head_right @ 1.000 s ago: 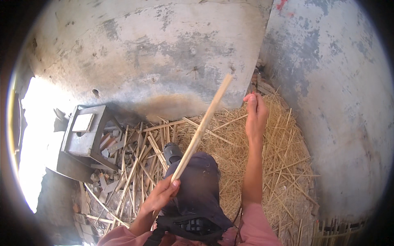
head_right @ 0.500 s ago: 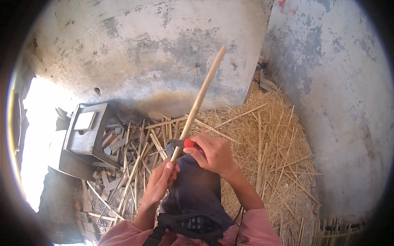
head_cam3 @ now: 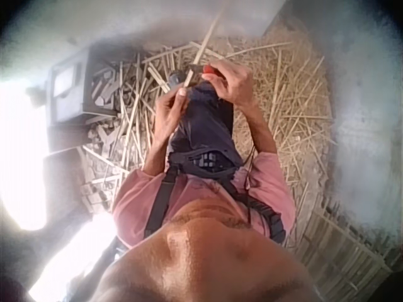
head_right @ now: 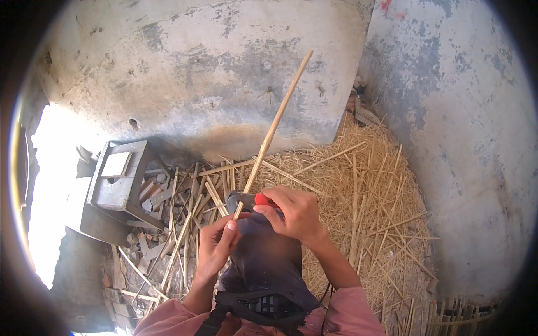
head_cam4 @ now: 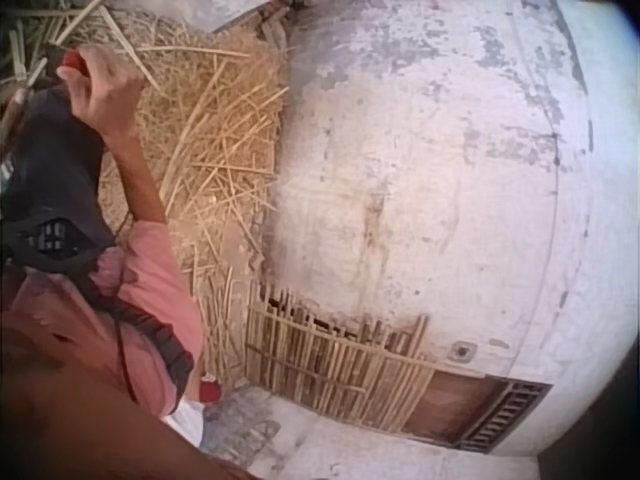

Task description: The person uses a utility knife to shave thin strips from a length of wood, holding the wood against their lap while sitting on a straw-covered floor.

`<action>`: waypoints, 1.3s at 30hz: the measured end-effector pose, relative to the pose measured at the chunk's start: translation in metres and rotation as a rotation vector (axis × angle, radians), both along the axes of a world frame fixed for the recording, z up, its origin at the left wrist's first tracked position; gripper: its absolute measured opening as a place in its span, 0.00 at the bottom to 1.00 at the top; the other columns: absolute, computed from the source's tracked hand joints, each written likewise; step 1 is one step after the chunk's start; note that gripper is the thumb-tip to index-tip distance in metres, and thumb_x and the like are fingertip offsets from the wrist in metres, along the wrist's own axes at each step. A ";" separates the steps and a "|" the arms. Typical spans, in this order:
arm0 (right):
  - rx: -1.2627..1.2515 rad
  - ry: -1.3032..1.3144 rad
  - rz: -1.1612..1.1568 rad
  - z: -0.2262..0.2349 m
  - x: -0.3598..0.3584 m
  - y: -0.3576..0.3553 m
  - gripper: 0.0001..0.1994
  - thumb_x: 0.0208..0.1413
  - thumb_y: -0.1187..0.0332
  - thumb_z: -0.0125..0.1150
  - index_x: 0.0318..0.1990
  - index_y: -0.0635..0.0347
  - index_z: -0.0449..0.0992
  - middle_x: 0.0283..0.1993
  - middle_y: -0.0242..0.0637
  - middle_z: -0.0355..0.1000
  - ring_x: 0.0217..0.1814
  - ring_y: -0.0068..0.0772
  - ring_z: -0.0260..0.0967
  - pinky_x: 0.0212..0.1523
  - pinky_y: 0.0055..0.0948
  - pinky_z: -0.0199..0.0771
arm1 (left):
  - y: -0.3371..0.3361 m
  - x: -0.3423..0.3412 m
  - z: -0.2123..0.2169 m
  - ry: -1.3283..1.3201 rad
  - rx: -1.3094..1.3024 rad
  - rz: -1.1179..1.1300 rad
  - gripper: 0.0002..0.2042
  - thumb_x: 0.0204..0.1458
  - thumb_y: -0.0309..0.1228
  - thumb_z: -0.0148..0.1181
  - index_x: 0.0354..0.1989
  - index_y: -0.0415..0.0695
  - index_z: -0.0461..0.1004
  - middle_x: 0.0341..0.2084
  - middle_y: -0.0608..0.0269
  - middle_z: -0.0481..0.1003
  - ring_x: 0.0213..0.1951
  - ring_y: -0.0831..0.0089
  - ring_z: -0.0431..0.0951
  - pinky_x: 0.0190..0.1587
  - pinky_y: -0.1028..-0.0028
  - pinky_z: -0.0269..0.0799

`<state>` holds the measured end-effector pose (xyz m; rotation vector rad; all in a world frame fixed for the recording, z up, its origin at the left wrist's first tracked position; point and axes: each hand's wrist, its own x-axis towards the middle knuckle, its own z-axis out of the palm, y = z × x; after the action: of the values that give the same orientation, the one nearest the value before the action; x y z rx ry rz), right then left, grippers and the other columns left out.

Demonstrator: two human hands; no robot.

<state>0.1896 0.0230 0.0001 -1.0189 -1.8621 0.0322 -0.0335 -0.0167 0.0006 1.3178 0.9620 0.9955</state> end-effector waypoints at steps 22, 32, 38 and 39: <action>0.123 -0.021 -0.117 -0.001 0.012 0.006 0.13 0.59 0.56 0.73 0.38 0.56 0.82 0.27 0.32 0.79 0.23 0.35 0.77 0.23 0.31 0.73 | -0.006 0.008 0.001 0.125 0.061 0.137 0.15 0.68 0.29 0.62 0.56 0.29 0.79 0.25 0.79 0.68 0.28 0.89 0.63 0.27 0.82 0.56; 0.076 0.149 -0.369 -0.006 0.053 0.048 0.13 0.65 0.56 0.66 0.42 0.57 0.84 0.26 0.34 0.78 0.21 0.29 0.72 0.22 0.32 0.65 | -0.013 -0.005 -0.020 0.242 0.034 0.127 0.15 0.66 0.31 0.64 0.55 0.32 0.81 0.23 0.75 0.72 0.29 0.88 0.66 0.29 0.80 0.61; -0.103 0.496 -0.586 0.002 0.152 0.076 0.21 0.74 0.51 0.51 0.41 0.56 0.84 0.21 0.22 0.58 0.23 0.19 0.53 0.26 0.28 0.51 | -0.034 -0.022 -0.046 0.208 0.047 0.042 0.17 0.71 0.38 0.58 0.53 0.35 0.83 0.21 0.78 0.67 0.22 0.89 0.61 0.25 0.80 0.52; -0.146 0.472 -0.511 0.000 0.155 0.071 0.19 0.74 0.54 0.51 0.42 0.58 0.82 0.23 0.22 0.57 0.24 0.18 0.52 0.26 0.27 0.51 | -0.032 -0.024 -0.043 0.147 -0.046 0.028 0.17 0.71 0.37 0.59 0.54 0.35 0.82 0.21 0.77 0.68 0.23 0.89 0.61 0.25 0.80 0.53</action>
<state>0.3448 0.0943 -0.0001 -1.4239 -1.1539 0.0966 -0.0573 -0.0484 -0.0426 1.3567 1.1115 0.9016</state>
